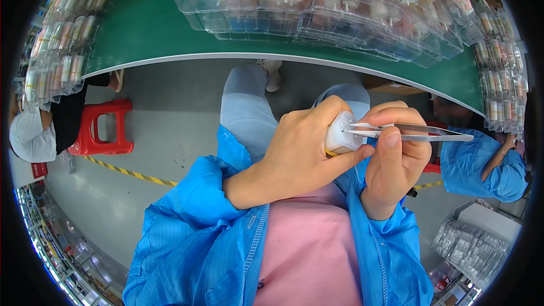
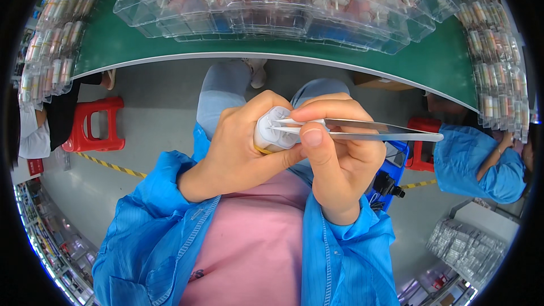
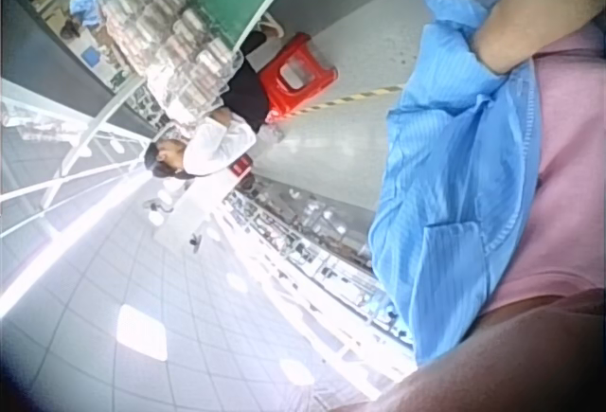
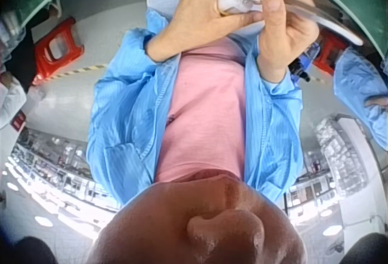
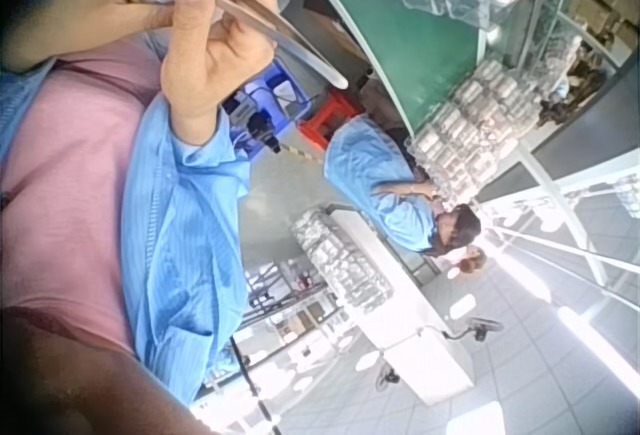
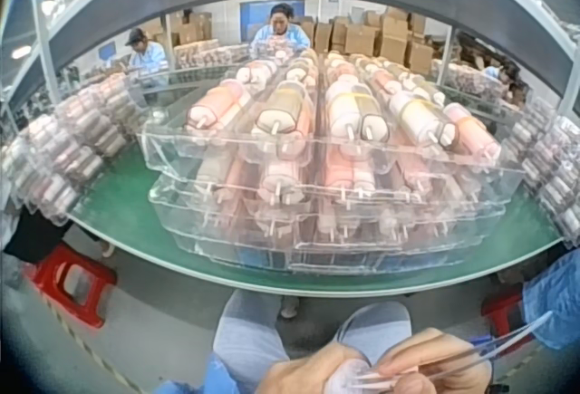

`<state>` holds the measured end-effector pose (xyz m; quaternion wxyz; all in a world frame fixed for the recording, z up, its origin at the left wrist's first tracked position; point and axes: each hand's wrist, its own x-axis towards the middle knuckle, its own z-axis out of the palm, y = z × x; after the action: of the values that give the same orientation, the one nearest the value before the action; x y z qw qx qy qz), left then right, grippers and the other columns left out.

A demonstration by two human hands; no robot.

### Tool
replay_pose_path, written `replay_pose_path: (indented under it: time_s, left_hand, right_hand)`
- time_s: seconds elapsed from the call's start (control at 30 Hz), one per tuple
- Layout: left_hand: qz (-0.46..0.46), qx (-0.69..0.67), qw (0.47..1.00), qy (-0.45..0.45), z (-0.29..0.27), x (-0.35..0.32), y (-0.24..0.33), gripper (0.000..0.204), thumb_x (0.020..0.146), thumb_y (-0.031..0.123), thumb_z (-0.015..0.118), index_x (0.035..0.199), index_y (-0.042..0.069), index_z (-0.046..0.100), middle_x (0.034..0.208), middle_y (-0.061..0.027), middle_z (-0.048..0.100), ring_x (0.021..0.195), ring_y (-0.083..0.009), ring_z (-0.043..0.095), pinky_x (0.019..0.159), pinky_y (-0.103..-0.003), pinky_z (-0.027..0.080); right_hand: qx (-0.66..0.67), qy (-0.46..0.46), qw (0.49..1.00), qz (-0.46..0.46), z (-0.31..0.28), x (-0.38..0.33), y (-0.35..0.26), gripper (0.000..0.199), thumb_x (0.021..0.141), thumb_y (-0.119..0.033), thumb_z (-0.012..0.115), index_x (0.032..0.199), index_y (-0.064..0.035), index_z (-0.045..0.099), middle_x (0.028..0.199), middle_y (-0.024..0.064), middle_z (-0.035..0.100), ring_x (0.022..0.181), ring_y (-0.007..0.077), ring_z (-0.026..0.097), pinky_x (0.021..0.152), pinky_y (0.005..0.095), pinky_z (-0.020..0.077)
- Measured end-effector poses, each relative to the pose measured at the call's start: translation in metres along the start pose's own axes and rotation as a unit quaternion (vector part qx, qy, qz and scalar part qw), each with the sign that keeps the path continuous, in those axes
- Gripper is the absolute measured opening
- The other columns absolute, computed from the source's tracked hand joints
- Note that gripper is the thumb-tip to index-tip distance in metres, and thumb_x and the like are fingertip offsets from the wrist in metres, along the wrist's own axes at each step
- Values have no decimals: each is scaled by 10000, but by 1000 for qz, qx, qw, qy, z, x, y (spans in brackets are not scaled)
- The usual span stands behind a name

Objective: Assembling small plastic products using tweezers in a factory production setting.

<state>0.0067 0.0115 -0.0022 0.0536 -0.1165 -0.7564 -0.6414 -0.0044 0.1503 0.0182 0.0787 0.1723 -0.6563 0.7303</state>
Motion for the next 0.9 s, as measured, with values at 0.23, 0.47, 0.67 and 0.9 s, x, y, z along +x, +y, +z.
replay_pose_path:
  time_s: [0.23,0.47,0.67,0.9]
  left_hand:
    - [-15,-5,1000,-7,0,0,1,378,715,265,775,852,15,528,674,-162,598,591,-343,621,518,-389,467]
    - [-22,-3,1000,-14,-1,0,1,385,711,265,778,851,9,527,664,-163,593,580,-344,616,515,-389,464]
    - [-23,1,999,-22,-2,0,2,356,712,221,787,869,19,539,696,-134,607,612,-276,619,529,-349,462]
    - [18,15,1000,11,1,0,-1,303,732,188,767,871,45,539,739,-100,593,620,-257,602,523,-338,451]
  right_hand:
    - [7,-8,1000,7,-2,1,1,177,877,-141,611,932,27,615,888,111,607,782,128,552,691,237,428]
    - [23,-7,999,23,-1,1,0,178,882,-146,604,937,24,609,883,111,602,785,130,554,699,239,431]
    - [55,7,998,27,0,0,1,173,887,-141,589,937,25,600,885,122,600,790,139,560,707,254,444]
    - [20,-17,999,-41,-1,-4,0,148,873,-93,585,937,39,604,890,152,608,803,178,563,713,271,453]
